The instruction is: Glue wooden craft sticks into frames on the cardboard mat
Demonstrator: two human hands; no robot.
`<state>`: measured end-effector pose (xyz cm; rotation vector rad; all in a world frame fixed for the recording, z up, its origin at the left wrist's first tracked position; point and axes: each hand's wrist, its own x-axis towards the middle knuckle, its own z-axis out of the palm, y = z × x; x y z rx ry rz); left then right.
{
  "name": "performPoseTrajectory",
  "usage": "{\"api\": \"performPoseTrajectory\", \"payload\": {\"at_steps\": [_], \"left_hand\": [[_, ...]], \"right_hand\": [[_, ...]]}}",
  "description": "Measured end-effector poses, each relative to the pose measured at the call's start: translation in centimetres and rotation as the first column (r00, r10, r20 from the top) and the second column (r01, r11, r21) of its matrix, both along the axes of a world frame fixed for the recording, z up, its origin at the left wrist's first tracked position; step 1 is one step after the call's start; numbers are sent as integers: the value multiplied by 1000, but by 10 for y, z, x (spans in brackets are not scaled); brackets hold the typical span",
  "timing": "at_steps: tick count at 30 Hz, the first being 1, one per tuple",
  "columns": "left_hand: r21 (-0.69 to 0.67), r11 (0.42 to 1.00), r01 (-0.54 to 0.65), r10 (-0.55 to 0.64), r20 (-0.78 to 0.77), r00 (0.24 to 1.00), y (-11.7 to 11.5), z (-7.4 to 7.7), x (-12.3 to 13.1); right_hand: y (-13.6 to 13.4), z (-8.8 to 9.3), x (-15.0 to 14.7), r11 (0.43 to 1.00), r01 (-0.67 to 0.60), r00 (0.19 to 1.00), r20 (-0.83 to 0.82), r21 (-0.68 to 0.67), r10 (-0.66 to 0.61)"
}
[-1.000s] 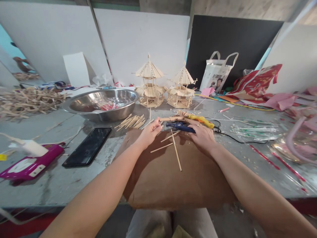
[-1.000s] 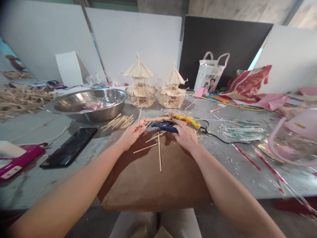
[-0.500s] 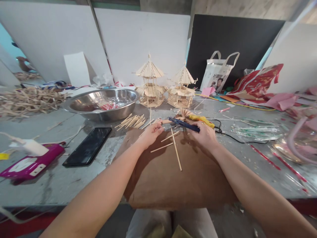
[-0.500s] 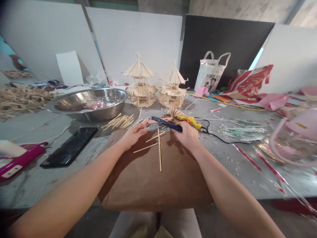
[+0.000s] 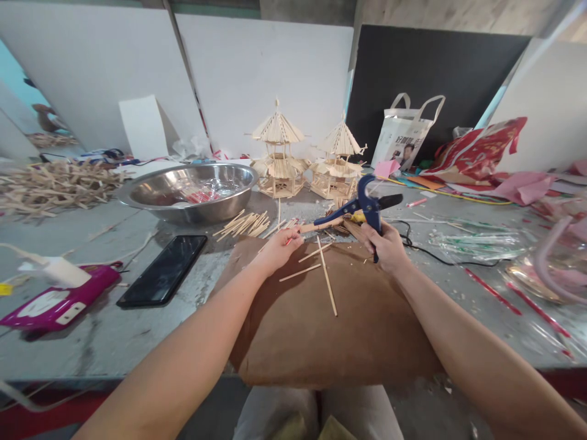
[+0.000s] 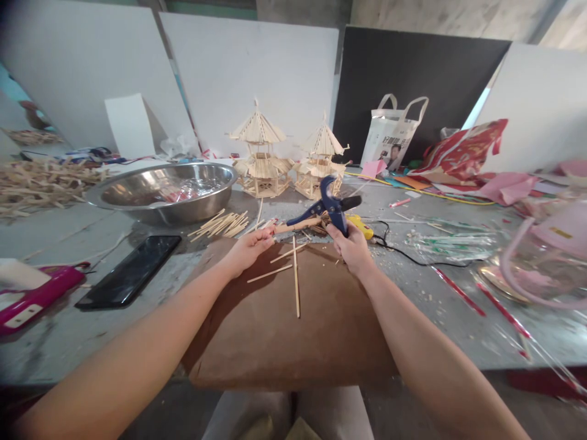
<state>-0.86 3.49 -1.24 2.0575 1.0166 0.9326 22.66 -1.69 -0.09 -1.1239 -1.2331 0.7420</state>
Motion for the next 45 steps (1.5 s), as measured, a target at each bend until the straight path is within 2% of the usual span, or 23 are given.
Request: {"api": "performPoseTrajectory", "payload": {"at_steps": [2, 4, 7, 10, 12, 14, 20, 23, 25, 27, 29, 31, 33, 39, 42, 45], "left_hand": [[-6, 999, -35, 35, -22, 999, -1, 1, 0], [-22, 998, -66, 66, -13, 998, -3, 2, 1], [-53, 990, -129, 135, 132, 982, -8, 8, 5], [-150, 973, -176, 220, 366, 904, -17, 16, 10], [-285, 955, -80, 214, 478, 852, -23, 21, 13], [-369, 929, 22, 183, 511, 840, -28, 24, 14], [-441, 878, 185, 102, 550, 829, -34, 22, 16], [-455, 848, 272, 21, 541, 840, -42, 24, 22], [-428, 860, 278, -36, 492, 870, -46, 26, 26], [-343, 920, 192, -27, 433, 901, -47, 26, 26], [-190, 982, -6, 67, 314, 947, -43, 25, 23], [-33, 987, -157, 160, 230, 960, -36, 22, 18], [19, 982, -189, 182, 190, 965, -32, 19, 15], [-129, 990, -56, 68, 89, 994, -36, 17, 20], [-175, 985, -14, 32, 104, 994, -41, 20, 23], [-194, 981, 18, 15, 167, 986, -46, 24, 25]], "right_hand": [[-2, 3, -2, 994, -109, 971, -216, -24, 101], [-4, 7, -2, 982, -185, 931, -327, -31, 165], [-5, 8, -1, 970, -239, 907, -369, -48, 205], [-4, 5, 0, 968, -237, 922, -332, -79, 198], [-2, 2, 0, 970, -230, 935, -295, -82, 197], [-1, 0, -1, 972, -226, 940, -275, -69, 199], [-4, 0, -5, 969, -238, 926, -314, -61, 207], [-8, 1, -11, 951, -302, 914, -305, -72, 267], [-10, 3, -14, 940, -334, 909, -288, -70, 302], [-11, 4, -15, 941, -334, 911, -272, -51, 308], [-12, 5, -12, 945, -326, 913, -270, -27, 307], [-12, 6, -9, 944, -330, 907, -281, -11, 314], [-12, 5, -6, 933, -359, 894, -288, 0, 344], [-14, 4, -9, 887, -462, 860, -255, -20, 442], [-15, 4, -10, 887, -461, 860, -257, -24, 440], [-13, 3, -9, 915, -403, 890, -244, -21, 386]]}}
